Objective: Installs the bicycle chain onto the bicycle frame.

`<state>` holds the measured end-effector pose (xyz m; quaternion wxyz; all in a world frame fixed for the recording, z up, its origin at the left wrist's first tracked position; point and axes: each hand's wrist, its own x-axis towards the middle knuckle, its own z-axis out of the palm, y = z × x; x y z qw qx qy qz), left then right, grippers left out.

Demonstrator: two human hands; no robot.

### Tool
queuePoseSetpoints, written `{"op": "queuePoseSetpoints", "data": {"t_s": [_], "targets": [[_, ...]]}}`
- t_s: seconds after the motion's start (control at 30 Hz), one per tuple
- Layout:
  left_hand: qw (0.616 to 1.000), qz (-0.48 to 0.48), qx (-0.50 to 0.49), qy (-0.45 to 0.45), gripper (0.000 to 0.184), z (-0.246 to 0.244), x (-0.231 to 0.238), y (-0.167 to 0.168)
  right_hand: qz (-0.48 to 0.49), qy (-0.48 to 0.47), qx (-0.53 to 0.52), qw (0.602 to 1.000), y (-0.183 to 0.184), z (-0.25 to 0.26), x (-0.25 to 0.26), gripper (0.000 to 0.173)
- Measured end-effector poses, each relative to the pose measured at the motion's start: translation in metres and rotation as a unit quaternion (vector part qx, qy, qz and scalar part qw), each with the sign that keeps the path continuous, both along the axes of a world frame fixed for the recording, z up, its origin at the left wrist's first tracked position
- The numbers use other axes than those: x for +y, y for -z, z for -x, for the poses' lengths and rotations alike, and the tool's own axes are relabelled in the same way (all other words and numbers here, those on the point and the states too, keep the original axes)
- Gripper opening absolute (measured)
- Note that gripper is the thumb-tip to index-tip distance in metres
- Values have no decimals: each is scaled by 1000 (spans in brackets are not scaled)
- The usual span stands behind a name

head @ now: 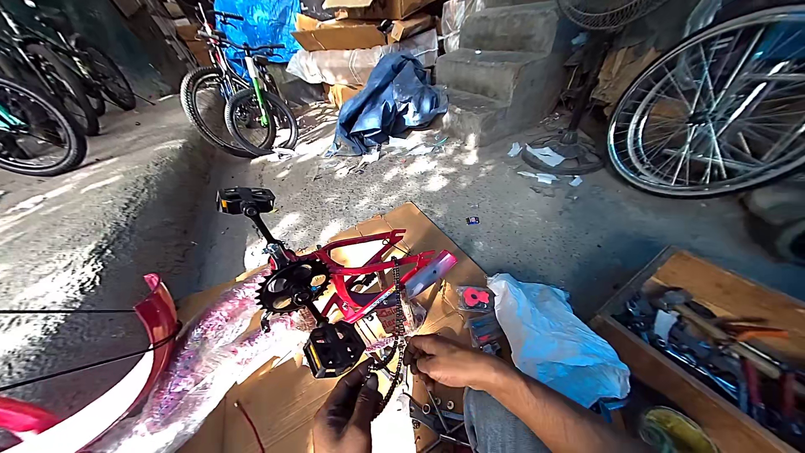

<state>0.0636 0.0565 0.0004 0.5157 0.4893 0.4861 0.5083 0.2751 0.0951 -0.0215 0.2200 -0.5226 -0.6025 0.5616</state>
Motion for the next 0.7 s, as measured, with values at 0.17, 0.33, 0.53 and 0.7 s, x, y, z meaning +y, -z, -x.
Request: {"op": "queuePoseSetpoints", "data": {"t_s": [0.17, 0.33, 0.53, 0.7], "targets": [[998, 8, -63, -5, 25, 1, 2, 1, 68, 74, 289, 952, -5, -12, 4, 27], [995, -55, 37, -78, 21, -3, 0, 0, 89, 99, 306, 943, -13, -9, 4, 21], [967, -165, 143, -129, 16, -5, -1, -2, 79, 79, 283, 953, -13, -5, 3, 15], [954, -206, 155, -151, 15, -6, 0, 0, 25, 54, 278, 959, -22, -1, -4, 13]]}}
